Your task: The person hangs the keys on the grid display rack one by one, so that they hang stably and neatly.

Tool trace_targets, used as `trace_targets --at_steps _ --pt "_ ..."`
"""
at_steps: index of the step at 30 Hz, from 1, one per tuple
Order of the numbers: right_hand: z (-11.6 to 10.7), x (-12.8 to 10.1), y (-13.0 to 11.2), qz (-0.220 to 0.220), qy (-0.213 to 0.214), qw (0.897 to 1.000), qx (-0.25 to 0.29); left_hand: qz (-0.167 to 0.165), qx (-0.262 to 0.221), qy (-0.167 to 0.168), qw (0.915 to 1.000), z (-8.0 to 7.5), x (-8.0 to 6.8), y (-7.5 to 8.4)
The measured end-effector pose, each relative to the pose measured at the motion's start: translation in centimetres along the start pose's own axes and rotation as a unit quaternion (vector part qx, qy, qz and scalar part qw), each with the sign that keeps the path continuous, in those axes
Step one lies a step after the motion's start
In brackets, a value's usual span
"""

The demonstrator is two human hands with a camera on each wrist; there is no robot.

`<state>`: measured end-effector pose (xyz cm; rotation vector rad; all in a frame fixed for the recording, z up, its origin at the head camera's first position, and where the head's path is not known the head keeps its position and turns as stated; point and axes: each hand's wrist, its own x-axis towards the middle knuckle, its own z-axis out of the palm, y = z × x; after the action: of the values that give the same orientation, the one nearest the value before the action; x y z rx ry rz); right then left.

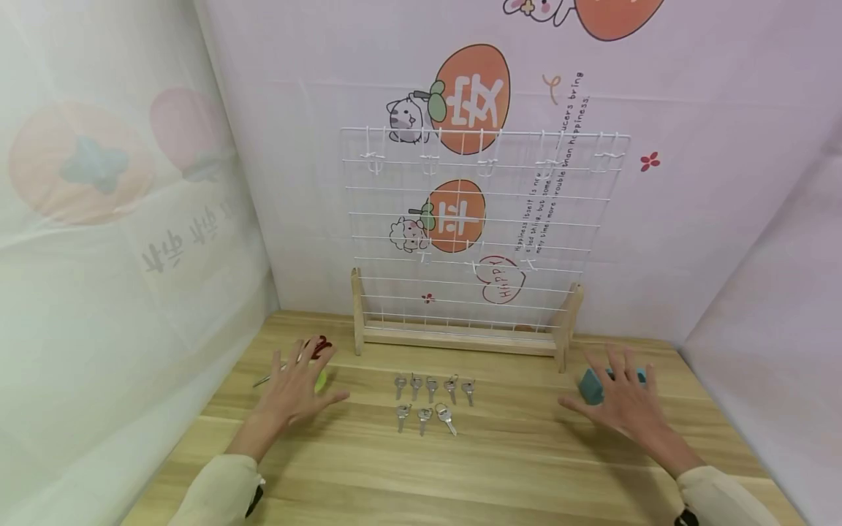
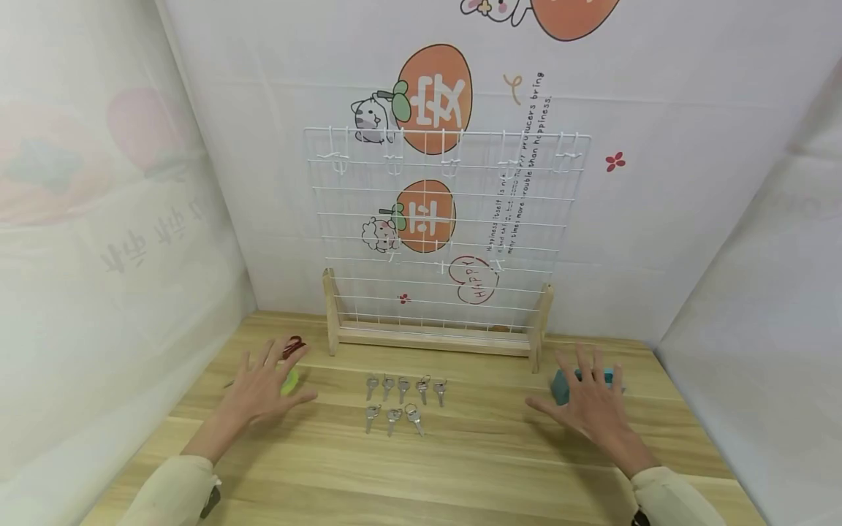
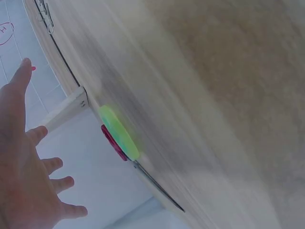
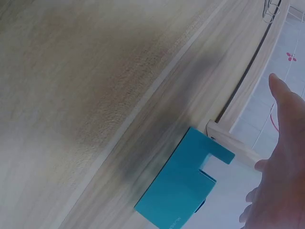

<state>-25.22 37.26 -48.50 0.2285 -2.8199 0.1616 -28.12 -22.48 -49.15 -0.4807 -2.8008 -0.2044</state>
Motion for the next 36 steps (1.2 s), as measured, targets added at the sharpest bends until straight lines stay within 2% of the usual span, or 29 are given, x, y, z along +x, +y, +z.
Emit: trace_targets --at_steps 6,12,18,26,32,36 --pt "-0.2 0.1 -0.5 -0.006 0.005 1.0 0.004 0.003 -0.006 0.011 0.9999 -0.4 1.0 0.0" --pt "-0.5 0.3 -1.3 -0.01 0.001 1.0 0.013 0.021 0.001 0.024 0.9995 -1.1 2.9 -0.2" --pt "-0.3 0.5 -2.3 -0.012 -0.006 0.999 0.03 0.014 -0.013 0.014 0.9997 -2.5 4.8 -0.2" --pt "-0.7 1.0 -4.4 -0.017 -0.026 0.999 0.042 0.003 -0.048 0.004 0.9988 -3.9 7.0 0.0" --pt "-0.8 1.7 -6.2 -0.029 -0.017 0.998 0.054 0.005 -0.069 0.02 0.9974 -5.1 9.3 0.1" --pt "-0.2 2.2 -7.4 -0.039 -0.009 0.998 0.057 -0.003 -0.114 0.025 0.9932 -6.1 10.7 0.0"
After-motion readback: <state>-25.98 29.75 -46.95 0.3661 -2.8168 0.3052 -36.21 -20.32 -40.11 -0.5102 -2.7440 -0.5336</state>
